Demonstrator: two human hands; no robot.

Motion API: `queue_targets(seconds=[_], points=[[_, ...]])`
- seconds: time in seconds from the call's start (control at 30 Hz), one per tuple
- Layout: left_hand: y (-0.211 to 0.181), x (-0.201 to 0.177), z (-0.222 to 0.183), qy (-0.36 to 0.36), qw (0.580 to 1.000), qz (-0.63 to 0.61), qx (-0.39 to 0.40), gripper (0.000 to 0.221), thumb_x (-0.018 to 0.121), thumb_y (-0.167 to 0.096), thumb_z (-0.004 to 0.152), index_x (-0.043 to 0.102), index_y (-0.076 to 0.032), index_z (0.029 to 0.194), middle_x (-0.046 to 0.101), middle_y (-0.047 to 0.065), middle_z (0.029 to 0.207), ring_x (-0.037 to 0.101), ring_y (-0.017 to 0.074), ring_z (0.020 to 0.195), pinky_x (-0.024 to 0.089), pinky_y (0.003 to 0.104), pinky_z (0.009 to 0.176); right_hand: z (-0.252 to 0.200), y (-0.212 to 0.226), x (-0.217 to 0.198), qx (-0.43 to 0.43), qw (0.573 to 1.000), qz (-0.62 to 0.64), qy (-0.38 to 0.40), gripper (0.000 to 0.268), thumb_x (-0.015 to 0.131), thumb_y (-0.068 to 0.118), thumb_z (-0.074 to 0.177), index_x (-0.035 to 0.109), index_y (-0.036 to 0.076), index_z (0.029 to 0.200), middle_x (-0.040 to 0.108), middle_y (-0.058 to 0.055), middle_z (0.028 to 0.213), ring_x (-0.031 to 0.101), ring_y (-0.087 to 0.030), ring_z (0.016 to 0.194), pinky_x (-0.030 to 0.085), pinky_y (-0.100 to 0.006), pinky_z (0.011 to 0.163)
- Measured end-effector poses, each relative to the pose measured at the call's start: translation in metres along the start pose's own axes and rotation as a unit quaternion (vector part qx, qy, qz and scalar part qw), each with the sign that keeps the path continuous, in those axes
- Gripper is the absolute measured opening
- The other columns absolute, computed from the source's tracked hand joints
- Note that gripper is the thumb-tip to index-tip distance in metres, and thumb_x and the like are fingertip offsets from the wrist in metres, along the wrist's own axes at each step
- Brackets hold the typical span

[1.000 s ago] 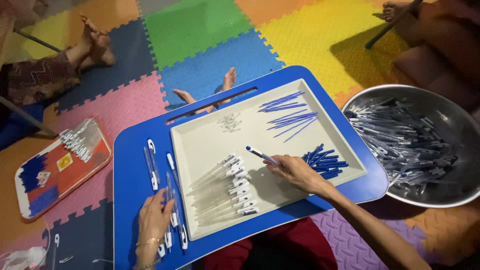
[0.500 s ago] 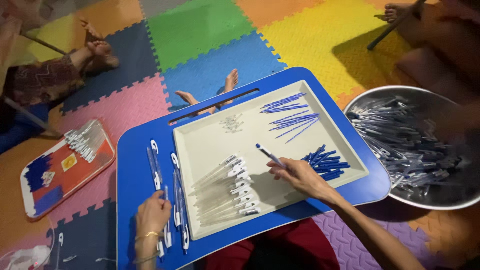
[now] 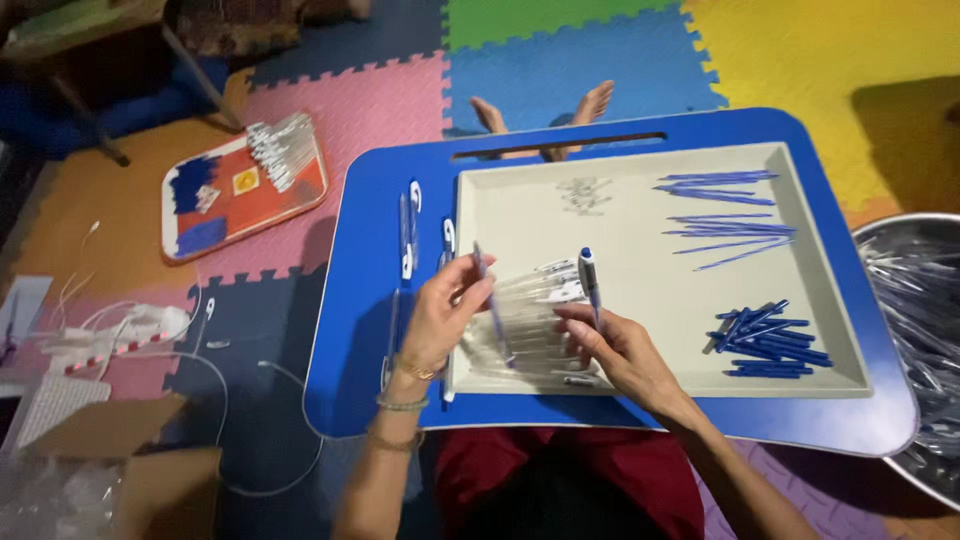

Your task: The person assembles pens by hand, inserting ink cartridges into clear barrels and then pressing caps onto the ends.

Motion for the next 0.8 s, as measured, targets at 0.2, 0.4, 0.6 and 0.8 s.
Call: queue_targets(seconds=[0.2,0.4,0.6,0.8], points=[[-0.008,0.022,-0.011,-0.083,0.988,-0.128,-0.018,0.037,0.073,-0.019,0.108,0.068,0.001,0.139,0.072,0.016,0.117,0.069,0.0203,0.107,0.071,0.044,0.094,0.005,-0.010,0.023,-0.005,1.000,0.016,0.026,0.043,0.067,0.026,0.108,0.076,-0.002,0.140,0.087,-0.022,0.108,0.079,-0.028,0.085,0.067,-0.040,0.072],[-0.011,0.022,-0.031,-0.060,0.973,-0.216,0.057,0.015,0.070,-0.007,0.108,0.068,-0.004,0.122,0.072,0.019,0.110,0.076,0.0277,0.106,0.070,0.048,0.098,-0.003,-0.026,0.005,0.033,0.979,0.200,-0.022,0.033,0.069,0.020,0.107,0.075,-0.006,0.127,0.079,-0.017,0.084,0.074,-0.024,0.070,0.062,-0.034,0.060],[-0.035,0.040,-0.051,0.127,0.983,-0.109,0.076,0.023,0.090,0.007,0.086,0.087,-0.005,0.105,0.083,0.023,0.118,0.080,0.0314,0.111,0.067,0.045,0.094,0.009,-0.006,-0.050,-0.040,0.976,0.198,-0.081,0.032,0.067,0.022,0.112,0.074,-0.008,0.119,0.064,-0.012,0.073,0.065,-0.020,0.063,0.053,-0.029,0.055],[-0.044,0.080,-0.047,0.231,0.929,-0.266,-0.109,0.044,0.077,-0.007,0.101,0.071,0.005,0.143,0.075,0.023,0.139,0.074,0.0286,0.123,0.066,0.042,0.100,0.004,0.030,-0.065,-0.103,0.995,-0.003,-0.013,0.029,0.065,0.018,0.111,0.077,-0.008,0.107,0.064,-0.012,0.064,0.058,-0.020,0.062,0.053,-0.033,0.060]])
Point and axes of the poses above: each hand's wrist, its own z-axis towards the middle knuckle, its own x-axis out of the palm, y = z × x, the point moved 5 cm from there along z, towards the middle knuckle
